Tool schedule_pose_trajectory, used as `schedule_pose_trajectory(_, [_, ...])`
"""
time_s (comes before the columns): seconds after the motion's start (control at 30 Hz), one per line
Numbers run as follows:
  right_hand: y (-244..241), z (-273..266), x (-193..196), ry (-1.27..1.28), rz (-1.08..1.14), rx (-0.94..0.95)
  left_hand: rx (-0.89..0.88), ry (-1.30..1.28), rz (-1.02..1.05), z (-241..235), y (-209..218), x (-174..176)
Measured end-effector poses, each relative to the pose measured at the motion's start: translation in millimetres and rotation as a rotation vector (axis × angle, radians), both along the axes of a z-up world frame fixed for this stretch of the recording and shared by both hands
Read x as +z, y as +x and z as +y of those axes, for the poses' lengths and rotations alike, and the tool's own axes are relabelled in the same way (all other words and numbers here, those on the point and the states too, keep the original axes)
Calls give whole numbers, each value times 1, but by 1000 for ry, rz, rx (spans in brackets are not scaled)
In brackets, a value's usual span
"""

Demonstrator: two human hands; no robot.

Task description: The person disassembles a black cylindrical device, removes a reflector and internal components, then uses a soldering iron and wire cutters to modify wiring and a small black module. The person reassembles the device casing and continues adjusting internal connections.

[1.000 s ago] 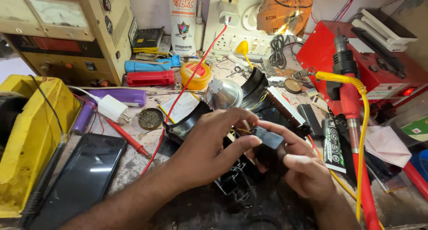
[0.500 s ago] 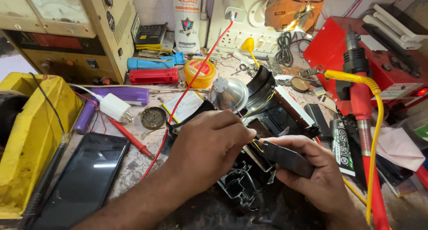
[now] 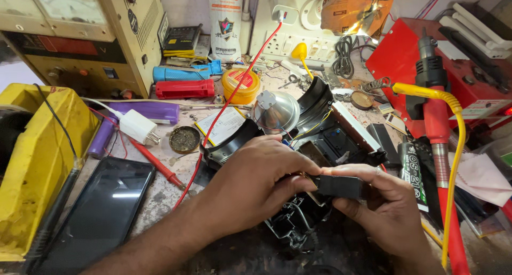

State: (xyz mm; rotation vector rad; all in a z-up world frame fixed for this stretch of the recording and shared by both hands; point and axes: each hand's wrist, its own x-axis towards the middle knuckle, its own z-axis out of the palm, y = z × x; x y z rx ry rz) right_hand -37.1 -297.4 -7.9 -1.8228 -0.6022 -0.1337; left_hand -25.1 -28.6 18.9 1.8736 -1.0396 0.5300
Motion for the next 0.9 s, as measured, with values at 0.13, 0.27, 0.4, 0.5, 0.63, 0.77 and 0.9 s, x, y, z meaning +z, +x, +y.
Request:
schedule_pose_trajectory(0.13, [-1, -6, -8, 5, 107, -35, 8, -69, -37, 0, 1, -4])
schedule_pose_trajectory(0.27, [3, -12, -15, 154, 204, 81, 21, -69, 1, -3, 0, -6])
schedule_pose_trajectory(0.4, [7, -17, -22, 191, 257, 146, 6, -105, 30, -6, -1, -9])
schedule_pose_trajectory(0.5, [8, -15, -23, 214, 284, 171, 34, -121, -12, -7, -2, -10])
schedule_pose_trajectory(0.63, [5, -11, -17, 229, 315, 160, 114, -31, -47, -6, -3, -10])
schedule_pose_trajectory(0.77, [1, -7, -10, 211, 326, 162, 124, 59, -243, -5, -3, -12])
schedule_pose_trajectory(0.9, [-1, -4, -6, 191, 348, 140, 211, 187, -408, -7, -4, -14])
